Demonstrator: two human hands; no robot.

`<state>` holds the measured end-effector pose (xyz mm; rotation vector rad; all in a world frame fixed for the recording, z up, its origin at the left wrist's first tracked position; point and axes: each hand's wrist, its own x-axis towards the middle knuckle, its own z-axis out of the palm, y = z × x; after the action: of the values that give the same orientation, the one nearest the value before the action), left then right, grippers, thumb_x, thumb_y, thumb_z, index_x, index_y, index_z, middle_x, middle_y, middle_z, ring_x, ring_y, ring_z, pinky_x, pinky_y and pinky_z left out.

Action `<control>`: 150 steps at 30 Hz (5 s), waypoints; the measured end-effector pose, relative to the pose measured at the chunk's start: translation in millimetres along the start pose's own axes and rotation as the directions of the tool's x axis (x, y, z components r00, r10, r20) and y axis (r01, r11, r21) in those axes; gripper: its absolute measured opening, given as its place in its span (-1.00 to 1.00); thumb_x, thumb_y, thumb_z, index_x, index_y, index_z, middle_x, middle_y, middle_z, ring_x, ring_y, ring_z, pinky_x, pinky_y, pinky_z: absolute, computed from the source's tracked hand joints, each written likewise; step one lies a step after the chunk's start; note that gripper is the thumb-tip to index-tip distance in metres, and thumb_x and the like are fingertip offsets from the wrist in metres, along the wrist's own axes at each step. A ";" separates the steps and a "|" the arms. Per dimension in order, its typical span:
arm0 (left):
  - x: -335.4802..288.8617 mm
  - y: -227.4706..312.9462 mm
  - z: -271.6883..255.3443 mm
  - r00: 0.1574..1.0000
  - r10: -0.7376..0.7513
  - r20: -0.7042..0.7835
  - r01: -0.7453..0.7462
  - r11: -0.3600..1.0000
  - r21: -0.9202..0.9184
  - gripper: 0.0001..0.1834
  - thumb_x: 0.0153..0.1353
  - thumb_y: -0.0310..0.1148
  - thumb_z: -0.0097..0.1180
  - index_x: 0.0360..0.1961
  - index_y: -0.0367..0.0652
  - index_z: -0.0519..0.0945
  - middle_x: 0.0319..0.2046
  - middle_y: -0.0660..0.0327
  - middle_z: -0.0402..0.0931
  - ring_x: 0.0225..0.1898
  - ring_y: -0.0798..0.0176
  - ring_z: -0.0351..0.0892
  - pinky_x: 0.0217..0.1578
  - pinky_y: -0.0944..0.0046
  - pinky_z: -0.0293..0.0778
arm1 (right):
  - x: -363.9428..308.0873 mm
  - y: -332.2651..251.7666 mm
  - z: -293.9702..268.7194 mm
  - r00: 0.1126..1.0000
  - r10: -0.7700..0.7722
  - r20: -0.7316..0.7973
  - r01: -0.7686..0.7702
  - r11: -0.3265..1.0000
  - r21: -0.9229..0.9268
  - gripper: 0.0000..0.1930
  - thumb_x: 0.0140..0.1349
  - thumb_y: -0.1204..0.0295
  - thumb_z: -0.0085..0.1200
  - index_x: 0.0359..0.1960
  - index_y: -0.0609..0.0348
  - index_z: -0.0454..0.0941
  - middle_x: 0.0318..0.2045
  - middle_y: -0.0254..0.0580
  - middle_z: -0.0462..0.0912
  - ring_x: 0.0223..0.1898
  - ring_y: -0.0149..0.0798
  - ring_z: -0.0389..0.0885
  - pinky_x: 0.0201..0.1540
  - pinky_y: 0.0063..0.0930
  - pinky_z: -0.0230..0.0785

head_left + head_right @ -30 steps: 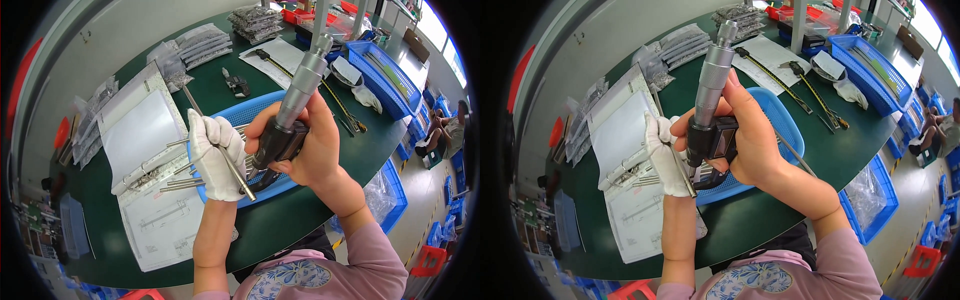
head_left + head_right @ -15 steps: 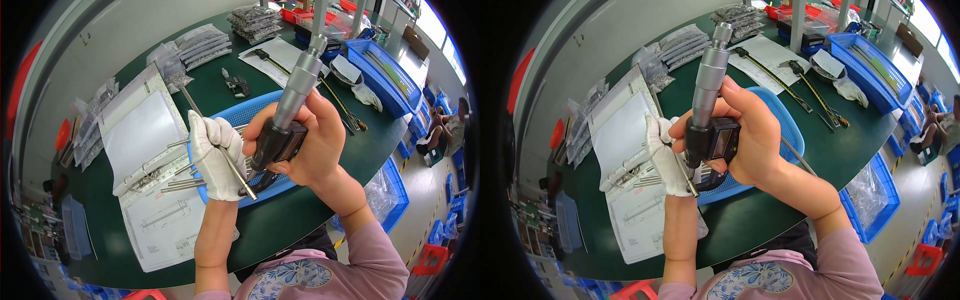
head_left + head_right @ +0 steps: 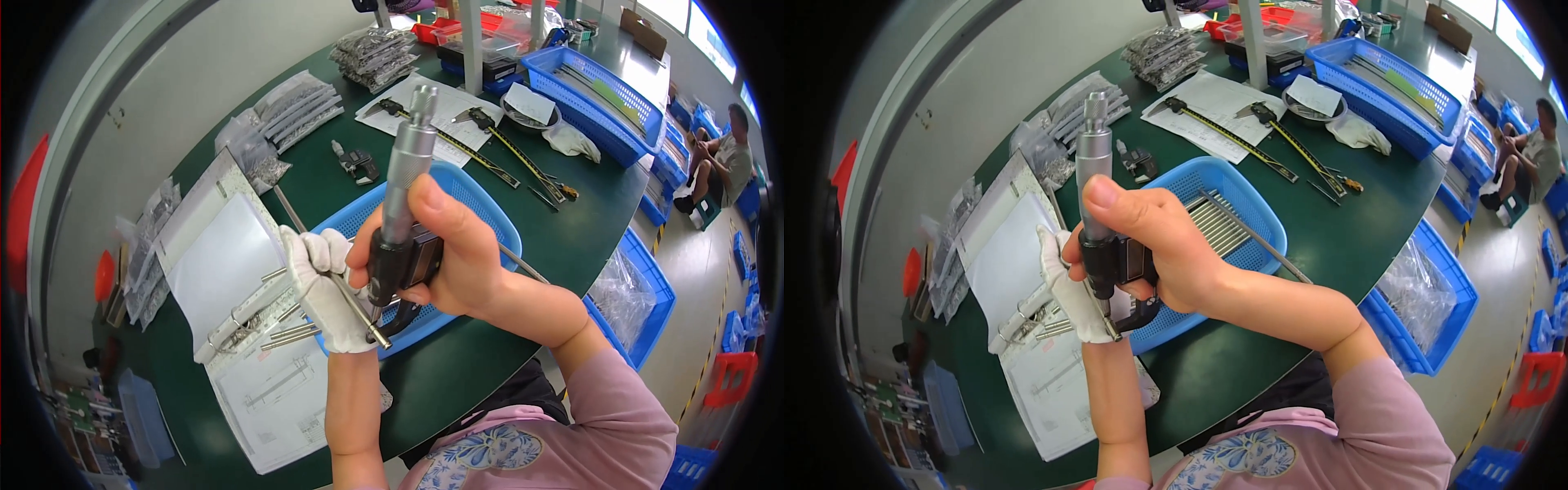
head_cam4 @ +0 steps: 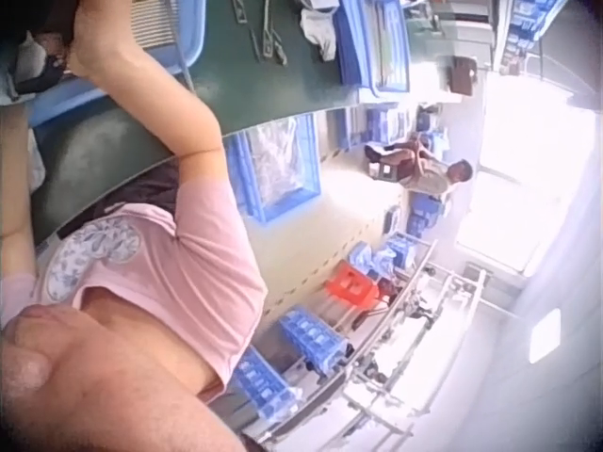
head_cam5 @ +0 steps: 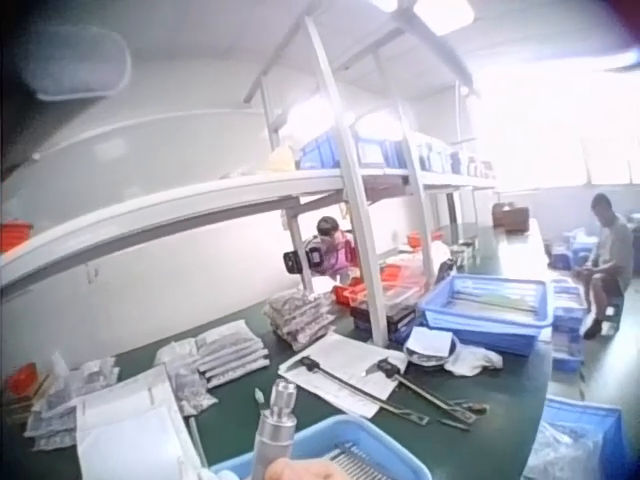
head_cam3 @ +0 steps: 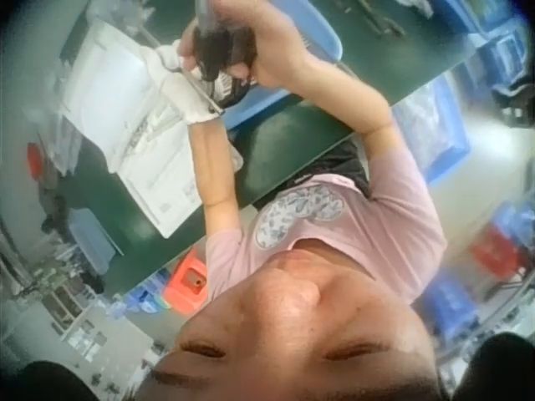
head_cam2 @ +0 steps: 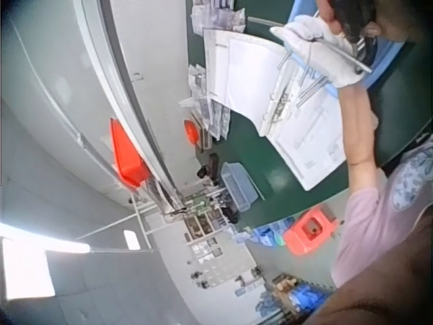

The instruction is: Measuring the diameter of multiple metal rods using a precision micrometer and referring to a technical specification binder.

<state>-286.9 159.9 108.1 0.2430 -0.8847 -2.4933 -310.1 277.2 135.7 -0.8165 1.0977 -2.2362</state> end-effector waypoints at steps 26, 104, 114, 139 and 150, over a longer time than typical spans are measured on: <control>-16.8 -71.8 26.0 0.727 -0.681 -0.086 0.406 0.325 0.854 -0.64 0.19 -0.03 -0.20 -0.59 -0.05 0.28 -0.71 0.42 0.13 -0.72 0.52 0.10 -0.73 0.49 0.08 | -70.2 -108.1 -77.4 0.846 -0.522 -0.107 0.532 0.837 0.127 -0.42 0.19 0.00 -0.43 -0.29 0.37 0.38 -0.41 -0.02 0.37 -0.81 -0.38 0.20 -0.85 -0.66 0.13; 13.4 16.4 -16.0 0.981 -0.194 -0.009 0.182 0.938 -0.295 -0.52 0.24 0.06 -0.37 -0.74 0.03 0.08 -0.84 0.42 -0.12 -0.87 0.48 -0.16 -0.88 0.48 -0.16 | -9.4 -9.0 15.0 0.998 0.054 -0.006 -0.055 0.996 -0.071 -0.26 0.19 -0.06 -0.65 -0.56 0.41 0.43 -0.61 0.11 0.46 -0.80 -0.40 0.22 -0.78 -0.65 0.09; 14.0 17.2 -14.6 0.974 -0.225 -0.020 0.212 0.940 -0.268 -0.51 0.24 0.05 -0.39 -0.75 0.03 0.07 -0.85 0.42 -0.12 -0.88 0.49 -0.16 -0.89 0.49 -0.15 | -5.4 -3.6 6.5 0.993 -0.043 0.107 0.044 0.999 -0.010 -0.29 0.12 -0.03 -0.51 -0.50 0.51 0.46 -0.64 0.10 0.52 -0.85 -0.38 0.30 -0.84 -0.68 0.05; 12.7 13.8 -7.4 0.936 -0.339 -0.093 0.302 0.911 -0.279 -0.53 0.27 -0.02 -0.47 -0.74 0.01 0.11 -0.83 0.39 -0.07 -0.84 0.46 -0.12 -0.83 0.44 -0.14 | -7.2 -11.3 13.9 1.000 -0.001 0.017 0.002 0.998 -0.059 -0.42 0.14 -0.07 -0.45 -0.29 0.31 0.29 -0.56 0.16 0.51 -0.82 -0.35 0.32 -0.87 -0.65 0.07; 18.2 6.9 -30.9 0.944 -0.331 0.014 0.323 0.911 -0.257 -0.51 0.26 0.00 -0.50 -0.75 0.02 0.13 -0.84 0.39 -0.03 -0.84 0.45 -0.07 -0.84 0.42 -0.09 | -10.7 -4.0 8.1 0.989 0.040 0.140 -0.034 0.999 -0.042 -0.32 0.07 -0.17 -0.31 -0.44 0.37 0.43 -0.58 0.01 0.53 -0.82 -0.46 0.32 -0.84 -0.74 0.02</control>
<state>-290.2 129.4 88.4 0.3646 -0.5321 -2.8725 -297.8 282.3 139.9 -0.9479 1.0844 -2.0977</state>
